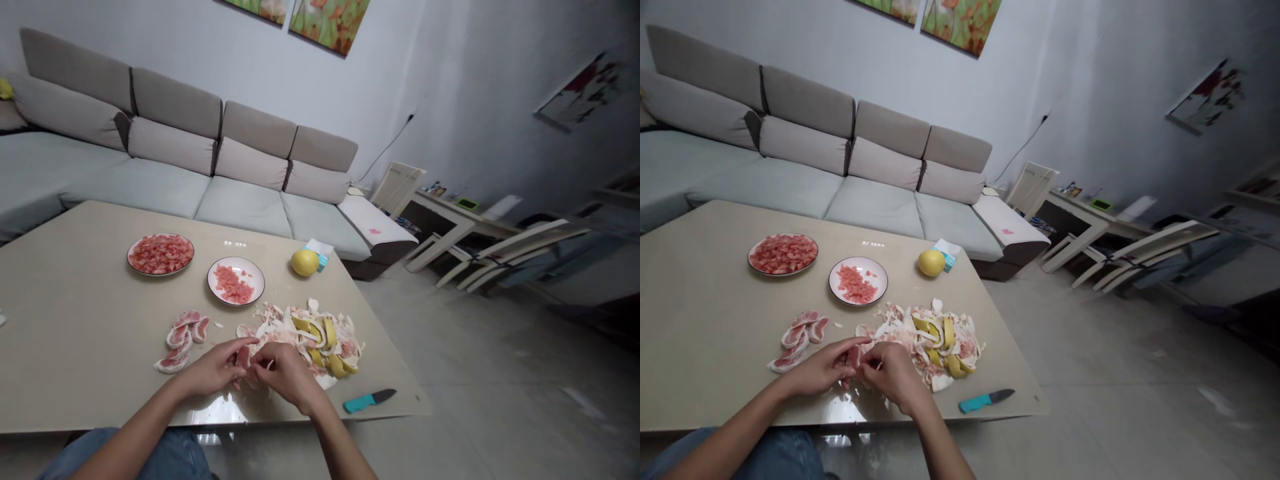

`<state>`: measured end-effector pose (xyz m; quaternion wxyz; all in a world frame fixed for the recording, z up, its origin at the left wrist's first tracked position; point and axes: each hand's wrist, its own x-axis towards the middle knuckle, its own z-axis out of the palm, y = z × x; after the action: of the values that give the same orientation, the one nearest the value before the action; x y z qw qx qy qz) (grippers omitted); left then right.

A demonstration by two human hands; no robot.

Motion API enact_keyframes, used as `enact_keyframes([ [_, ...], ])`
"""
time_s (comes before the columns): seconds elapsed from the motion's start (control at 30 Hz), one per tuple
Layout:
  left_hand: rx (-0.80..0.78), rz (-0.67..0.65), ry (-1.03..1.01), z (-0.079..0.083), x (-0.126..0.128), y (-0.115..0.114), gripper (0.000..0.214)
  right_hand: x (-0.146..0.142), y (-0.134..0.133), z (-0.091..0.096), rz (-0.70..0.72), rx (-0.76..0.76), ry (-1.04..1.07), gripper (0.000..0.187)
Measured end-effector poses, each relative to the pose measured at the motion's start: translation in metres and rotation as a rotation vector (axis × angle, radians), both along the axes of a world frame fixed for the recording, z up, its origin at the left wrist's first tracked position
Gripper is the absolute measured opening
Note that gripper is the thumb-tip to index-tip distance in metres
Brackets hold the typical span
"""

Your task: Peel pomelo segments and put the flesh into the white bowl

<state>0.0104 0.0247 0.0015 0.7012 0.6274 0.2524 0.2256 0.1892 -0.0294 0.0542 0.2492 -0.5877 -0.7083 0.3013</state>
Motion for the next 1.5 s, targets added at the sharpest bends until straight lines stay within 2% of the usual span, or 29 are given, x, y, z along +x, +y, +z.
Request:
enact_keyframes([
  [0.13,0.002,-0.041,-0.025,-0.001,-0.001,0.000,0.058,-0.003,0.000,-0.001,-0.002,0.023,-0.082,0.018],
  [0.3,-0.036,-0.051,-0.070,-0.005,-0.002,0.003,0.058,0.004,0.002,-0.004,0.045,-0.068,0.070,0.022],
  [0.43,-0.068,-0.077,-0.068,-0.010,-0.003,0.002,0.059,0.011,0.005,-0.005,0.099,-0.128,0.081,0.021],
  [0.63,-0.090,-0.126,-0.065,-0.014,-0.003,0.001,0.062,0.007,0.006,-0.006,0.130,-0.108,0.014,0.018],
  [0.8,-0.078,-0.141,-0.039,-0.015,-0.003,0.002,0.057,-0.002,0.001,-0.008,0.057,-0.052,-0.037,0.016],
  [0.87,-0.077,-0.151,-0.061,-0.013,-0.003,0.002,0.053,-0.004,0.000,-0.010,-0.010,-0.075,0.069,0.016],
  [0.97,-0.105,-0.143,-0.117,-0.009,-0.001,0.001,0.045,-0.001,0.004,-0.020,-0.135,-0.243,0.379,0.009],
  [1.03,-0.130,-0.127,-0.155,-0.006,0.001,0.000,0.033,0.003,0.009,-0.029,-0.168,-0.368,0.526,0.005],
  [1.13,-0.122,-0.107,-0.201,-0.001,0.000,0.001,0.020,0.008,0.014,-0.044,-0.183,-0.457,0.628,0.012],
  [1.27,-0.037,-0.050,-0.270,0.002,-0.004,0.008,0.020,0.009,0.011,-0.050,-0.241,-0.451,0.766,0.012],
  [1.37,-0.006,-0.031,-0.273,0.001,-0.004,0.011,0.031,0.006,0.004,-0.043,-0.256,-0.414,0.827,0.013],
  [1.5,0.031,0.085,-0.213,-0.001,-0.001,0.009,0.029,-0.001,-0.001,-0.034,-0.254,-0.369,0.887,0.014],
])
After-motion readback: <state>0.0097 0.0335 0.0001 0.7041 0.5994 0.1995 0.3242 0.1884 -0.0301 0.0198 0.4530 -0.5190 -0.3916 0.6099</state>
